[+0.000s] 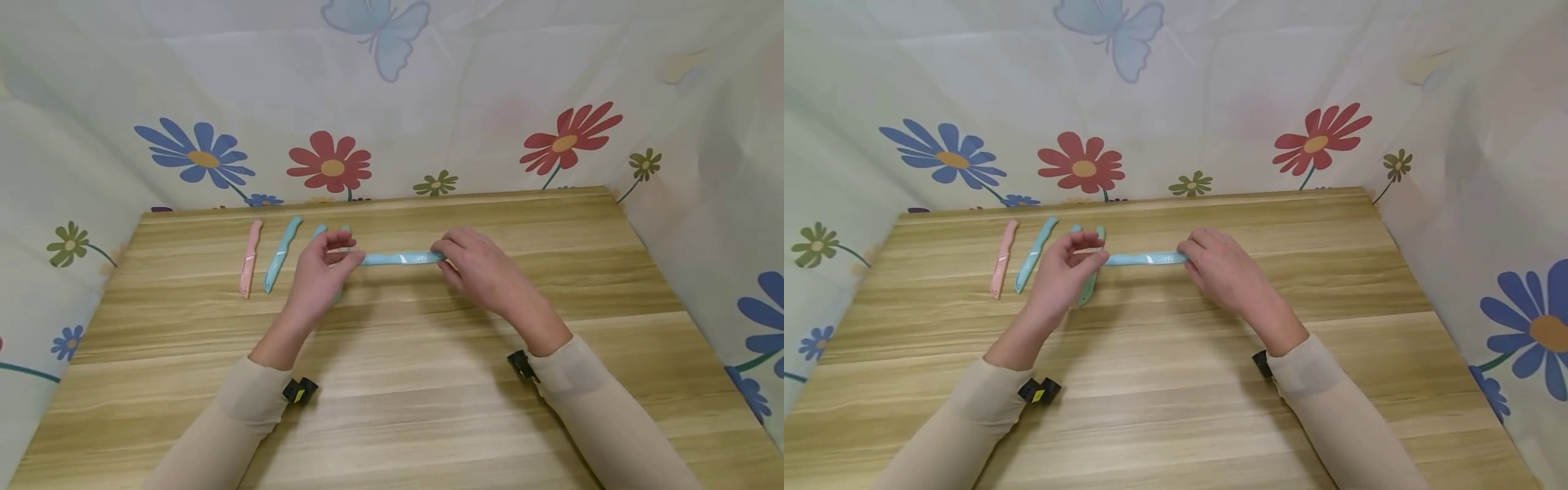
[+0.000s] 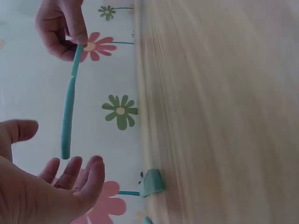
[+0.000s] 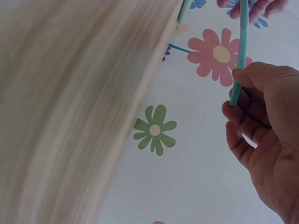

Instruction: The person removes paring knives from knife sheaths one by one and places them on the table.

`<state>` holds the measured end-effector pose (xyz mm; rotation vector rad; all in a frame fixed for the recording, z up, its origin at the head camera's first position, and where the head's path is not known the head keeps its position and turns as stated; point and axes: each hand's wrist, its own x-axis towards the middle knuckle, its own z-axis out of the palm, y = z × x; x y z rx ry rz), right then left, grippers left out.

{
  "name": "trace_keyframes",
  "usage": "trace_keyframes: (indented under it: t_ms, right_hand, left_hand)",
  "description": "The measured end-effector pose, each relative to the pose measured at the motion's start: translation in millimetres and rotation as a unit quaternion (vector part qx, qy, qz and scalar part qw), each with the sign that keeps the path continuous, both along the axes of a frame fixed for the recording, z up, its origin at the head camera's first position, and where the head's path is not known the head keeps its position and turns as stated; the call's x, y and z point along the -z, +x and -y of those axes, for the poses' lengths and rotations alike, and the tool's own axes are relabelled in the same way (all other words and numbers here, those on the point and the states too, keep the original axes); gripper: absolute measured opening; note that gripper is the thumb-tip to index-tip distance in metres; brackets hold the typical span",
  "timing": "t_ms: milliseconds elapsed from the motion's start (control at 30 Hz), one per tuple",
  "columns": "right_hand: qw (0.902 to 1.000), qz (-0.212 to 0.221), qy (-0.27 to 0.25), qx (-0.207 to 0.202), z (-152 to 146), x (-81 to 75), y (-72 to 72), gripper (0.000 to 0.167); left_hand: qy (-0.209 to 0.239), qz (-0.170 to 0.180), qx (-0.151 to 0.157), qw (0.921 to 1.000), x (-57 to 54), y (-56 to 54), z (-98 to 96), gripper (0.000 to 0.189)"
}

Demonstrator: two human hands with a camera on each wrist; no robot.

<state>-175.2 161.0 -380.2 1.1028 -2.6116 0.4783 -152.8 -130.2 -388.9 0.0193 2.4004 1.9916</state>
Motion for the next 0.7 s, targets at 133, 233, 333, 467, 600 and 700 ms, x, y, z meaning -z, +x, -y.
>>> trace_keyframes:
  t_ms: [133, 233, 333, 467, 600, 700]
  right_hand:
    - [1.0000, 0.002, -0.001, 0.002, 0, -1.0, 0.8, 0.020]
    - [1.0000, -0.001, -0.001, 0.000, 0, -2.1, 1.0, 0.020]
    - [1.0000, -0.007, 0.000, -0.003, 0, -2.6, 1.0, 0.020]
    - [0.9999, -0.012, -0.002, -0.007, 0, -2.5, 1.3, 0.020]
    - [0.9999, -0.015, -0.002, -0.008, 1, -2.8, 1.8, 0.020]
    - [0.9998, -0.017, -0.001, -0.009, 1, -3.1, 2.0, 0.021]
  left_hand:
    - [-0.147, -0.091, 0.013, 0.9849, -2.3, 3.1, -2.9, 0.055]
    - [-0.251, -0.148, 0.024, 0.9564, -4.5, 4.1, -7.1, 0.060]
    - [-0.344, -0.196, 0.034, 0.9175, -8.6, 4.2, -11.9, 0.064]
    - [-0.439, -0.242, 0.048, 0.8639, -14.6, 5.2, -17.8, 0.062]
    - [-0.507, -0.261, 0.059, 0.8194, -16.8, 4.8, -23.3, 0.057]
    - [-0.536, -0.267, 0.069, 0.7984, -16.1, 4.1, -26.5, 0.054]
